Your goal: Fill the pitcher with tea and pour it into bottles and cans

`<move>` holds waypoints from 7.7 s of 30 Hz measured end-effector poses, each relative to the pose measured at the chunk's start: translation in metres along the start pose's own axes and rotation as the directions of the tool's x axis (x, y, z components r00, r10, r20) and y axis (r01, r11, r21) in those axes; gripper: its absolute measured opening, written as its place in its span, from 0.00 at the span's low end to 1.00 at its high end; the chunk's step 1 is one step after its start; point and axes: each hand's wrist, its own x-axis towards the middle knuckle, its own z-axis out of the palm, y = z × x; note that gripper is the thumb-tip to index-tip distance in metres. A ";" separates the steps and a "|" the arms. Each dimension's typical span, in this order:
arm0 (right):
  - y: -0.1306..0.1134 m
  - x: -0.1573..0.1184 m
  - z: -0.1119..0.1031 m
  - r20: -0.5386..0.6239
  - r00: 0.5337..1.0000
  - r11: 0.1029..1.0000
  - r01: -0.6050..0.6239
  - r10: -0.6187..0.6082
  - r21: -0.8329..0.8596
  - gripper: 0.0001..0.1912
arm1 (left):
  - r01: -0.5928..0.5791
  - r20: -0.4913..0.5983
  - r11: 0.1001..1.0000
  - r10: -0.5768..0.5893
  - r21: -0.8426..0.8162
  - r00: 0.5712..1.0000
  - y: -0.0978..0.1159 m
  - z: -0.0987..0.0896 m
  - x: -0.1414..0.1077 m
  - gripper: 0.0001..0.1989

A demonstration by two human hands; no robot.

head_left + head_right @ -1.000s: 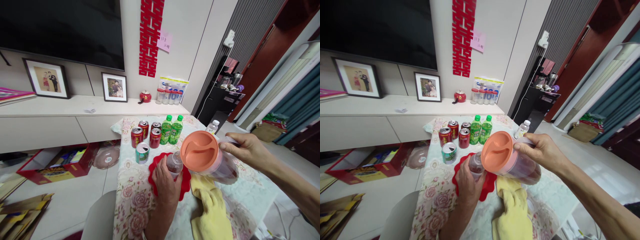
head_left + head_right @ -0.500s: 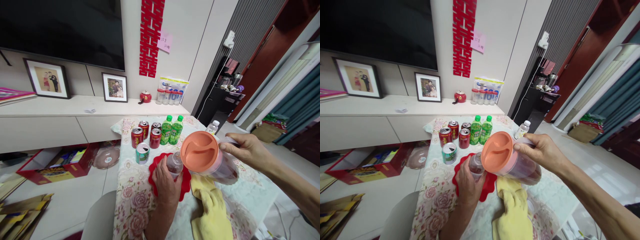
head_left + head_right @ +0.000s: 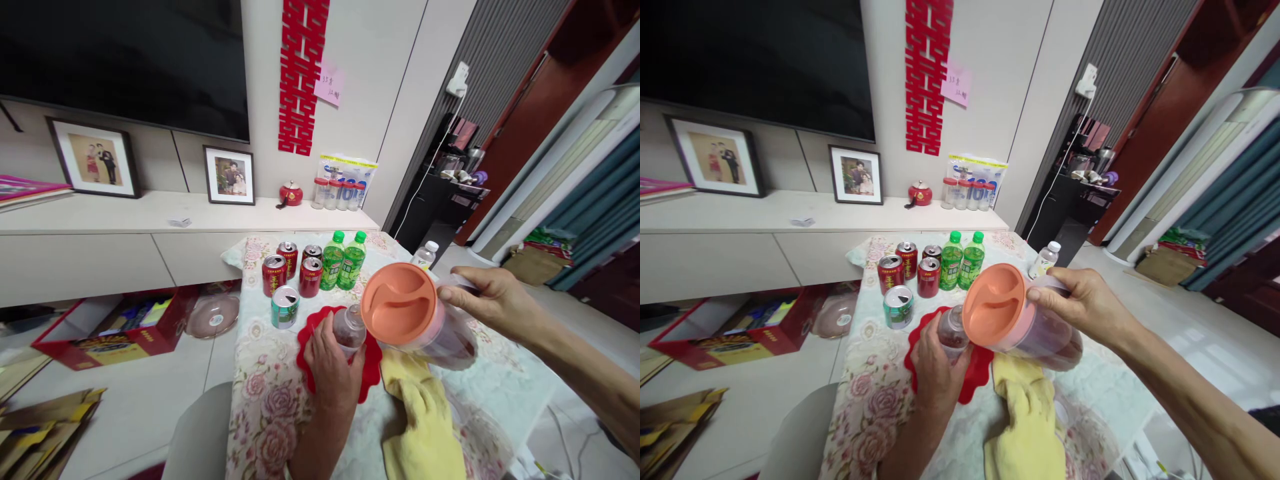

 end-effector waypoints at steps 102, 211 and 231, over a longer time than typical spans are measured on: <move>-0.023 0.008 -0.003 0.058 0.997 0.994 -0.038 0.043 -0.100 0.39 | -0.031 0.004 0.999 0.031 0.005 1.000 0.001 -0.003 0.001 0.34; -0.028 0.012 -0.005 0.083 0.996 0.990 -0.029 0.041 -0.138 0.40 | -0.027 0.004 1.000 0.027 0.007 1.000 0.003 -0.006 0.002 0.35; -0.018 0.008 -0.005 0.079 0.996 0.993 -0.030 0.039 -0.111 0.38 | -0.021 0.021 1.000 0.021 0.009 1.000 0.002 -0.004 0.000 0.35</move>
